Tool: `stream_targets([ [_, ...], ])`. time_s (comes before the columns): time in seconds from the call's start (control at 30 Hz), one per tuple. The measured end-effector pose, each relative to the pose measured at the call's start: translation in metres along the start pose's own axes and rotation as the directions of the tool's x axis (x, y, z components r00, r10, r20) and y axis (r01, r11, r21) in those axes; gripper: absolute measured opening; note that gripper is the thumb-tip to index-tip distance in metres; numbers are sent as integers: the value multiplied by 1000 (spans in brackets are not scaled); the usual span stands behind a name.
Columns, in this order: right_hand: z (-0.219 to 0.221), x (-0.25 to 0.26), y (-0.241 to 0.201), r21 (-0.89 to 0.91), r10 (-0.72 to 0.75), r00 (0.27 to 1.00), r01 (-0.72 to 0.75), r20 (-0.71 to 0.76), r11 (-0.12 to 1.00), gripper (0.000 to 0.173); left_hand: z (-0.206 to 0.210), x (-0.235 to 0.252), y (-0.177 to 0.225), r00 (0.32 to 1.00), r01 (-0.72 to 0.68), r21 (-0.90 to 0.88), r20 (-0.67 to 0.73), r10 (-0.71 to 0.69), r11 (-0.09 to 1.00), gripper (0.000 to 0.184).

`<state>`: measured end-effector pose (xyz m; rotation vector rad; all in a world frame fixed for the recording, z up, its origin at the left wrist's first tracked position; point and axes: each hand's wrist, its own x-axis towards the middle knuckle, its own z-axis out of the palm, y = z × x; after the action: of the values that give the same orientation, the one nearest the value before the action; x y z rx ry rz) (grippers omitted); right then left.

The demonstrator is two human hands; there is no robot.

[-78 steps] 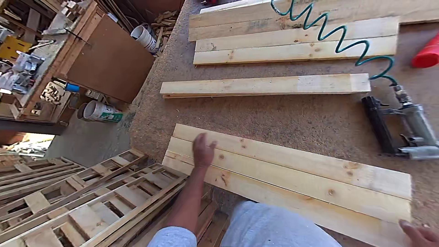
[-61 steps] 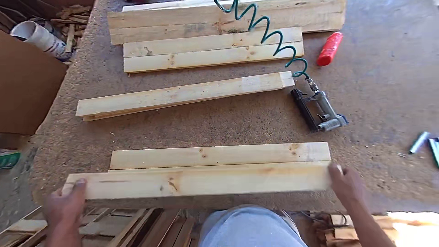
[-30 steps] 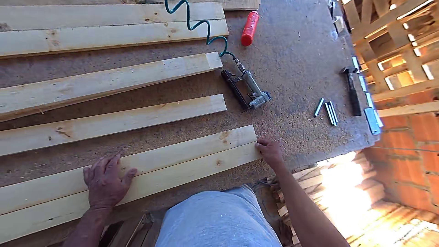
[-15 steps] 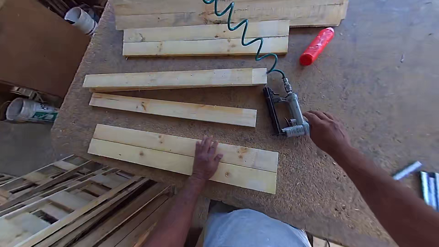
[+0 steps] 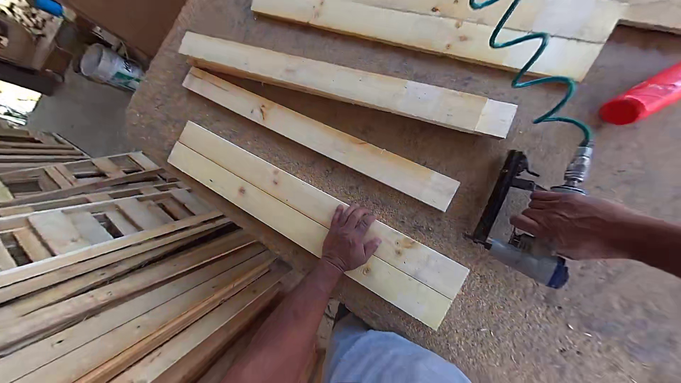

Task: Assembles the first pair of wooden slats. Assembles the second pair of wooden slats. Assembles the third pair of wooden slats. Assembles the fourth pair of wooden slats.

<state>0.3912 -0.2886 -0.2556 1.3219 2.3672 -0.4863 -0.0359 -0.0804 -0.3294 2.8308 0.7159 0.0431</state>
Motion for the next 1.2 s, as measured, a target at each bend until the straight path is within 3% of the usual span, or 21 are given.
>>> stream_targets([
  [0.07,-27,-9,-34,144,169,974,-191,154,971,61,1,1,-1,1000,16,3,19,-16,1000,59],
  [0.1,-36,-11,-49,208,229,936,-288,268,935,65,-1,2,-2,999,19,5,25,-20,1000,59],
  [0.17,-41,-17,-76,349,295,839,-474,458,808,53,-4,1,-4,999,13,0,35,-13,1000,59],
  [0.27,-37,-36,-120,620,357,772,-635,526,461,44,-5,2,-3,999,-7,-27,53,8,1000,60],
  [0.37,-53,-38,-180,761,381,720,-646,580,62,43,-6,6,-2,998,-3,-32,60,5,999,63],
  [0.5,-83,-13,-250,803,465,676,-576,572,-152,47,-5,5,-3,998,-2,-27,57,4,1000,66],
  [0.63,-76,21,-277,760,503,621,-640,601,-117,57,-5,7,-3,999,-2,-19,53,3,1000,67],
  [0.7,-64,33,-285,799,508,659,-592,554,-104,57,-10,5,0,999,0,-34,50,2,999,68],
  [0.9,-82,48,-259,697,387,638,-716,666,-20,66,-9,6,-1,999,-4,-1,47,4,1000,69],
  [1.0,-84,49,-254,671,345,635,-741,691,20,60,-7,4,-2,999,-2,5,50,2,1000,68],
  [1.2,-82,42,-252,647,336,622,-761,707,47,65,-6,3,-2,999,-2,3,34,2,1000,67],
])
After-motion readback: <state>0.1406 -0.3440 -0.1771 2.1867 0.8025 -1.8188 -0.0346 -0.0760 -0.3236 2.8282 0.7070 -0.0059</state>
